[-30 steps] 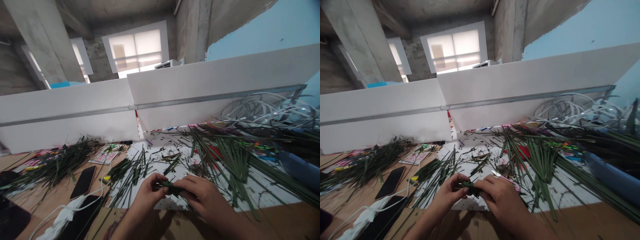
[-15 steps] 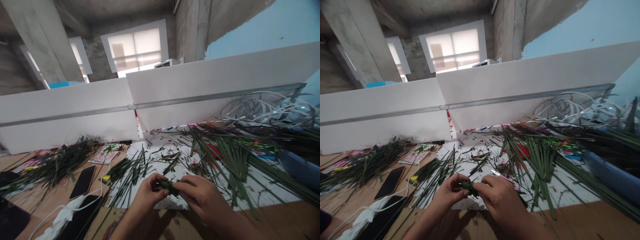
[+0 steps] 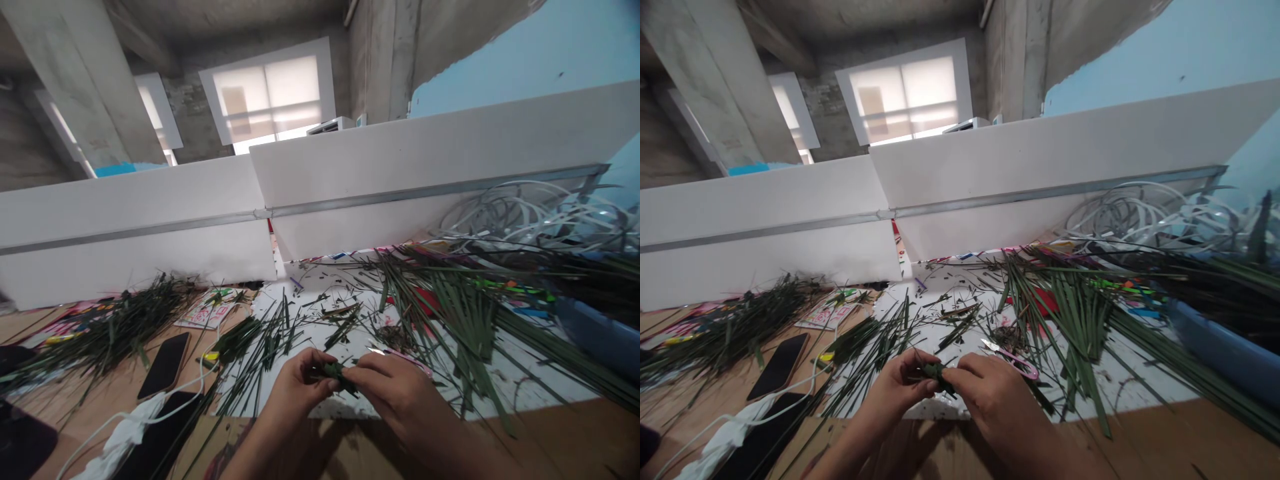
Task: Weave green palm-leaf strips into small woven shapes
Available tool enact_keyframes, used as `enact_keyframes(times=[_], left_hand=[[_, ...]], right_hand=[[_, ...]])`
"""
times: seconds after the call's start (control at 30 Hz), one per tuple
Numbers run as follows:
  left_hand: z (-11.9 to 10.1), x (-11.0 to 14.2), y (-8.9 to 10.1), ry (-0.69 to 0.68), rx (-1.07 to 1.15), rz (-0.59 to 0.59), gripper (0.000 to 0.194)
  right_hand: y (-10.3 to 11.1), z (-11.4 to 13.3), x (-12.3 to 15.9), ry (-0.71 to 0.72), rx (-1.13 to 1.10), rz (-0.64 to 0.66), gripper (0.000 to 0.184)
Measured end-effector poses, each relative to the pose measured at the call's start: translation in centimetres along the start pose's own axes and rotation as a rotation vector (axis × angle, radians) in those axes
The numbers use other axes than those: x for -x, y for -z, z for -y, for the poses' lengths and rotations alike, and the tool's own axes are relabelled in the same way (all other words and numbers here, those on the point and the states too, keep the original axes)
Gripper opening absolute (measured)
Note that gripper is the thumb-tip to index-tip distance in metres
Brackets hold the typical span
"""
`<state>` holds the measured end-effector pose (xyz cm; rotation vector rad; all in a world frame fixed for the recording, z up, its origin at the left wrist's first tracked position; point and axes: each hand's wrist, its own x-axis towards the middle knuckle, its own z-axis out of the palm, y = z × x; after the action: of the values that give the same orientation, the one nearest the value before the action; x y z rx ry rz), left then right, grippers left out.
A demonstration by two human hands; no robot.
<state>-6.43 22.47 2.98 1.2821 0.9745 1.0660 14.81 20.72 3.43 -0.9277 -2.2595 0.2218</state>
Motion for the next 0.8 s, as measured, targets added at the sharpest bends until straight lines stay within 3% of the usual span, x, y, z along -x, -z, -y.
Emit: enact_keyframes(times=[0.8], left_hand=[[1.3, 0.2, -1.0, -0.076, 0.088, -0.024, 0.042]], right_hand=[[0.7, 0.5, -0.6, -0.214, -0.340, 0.056, 0.020]])
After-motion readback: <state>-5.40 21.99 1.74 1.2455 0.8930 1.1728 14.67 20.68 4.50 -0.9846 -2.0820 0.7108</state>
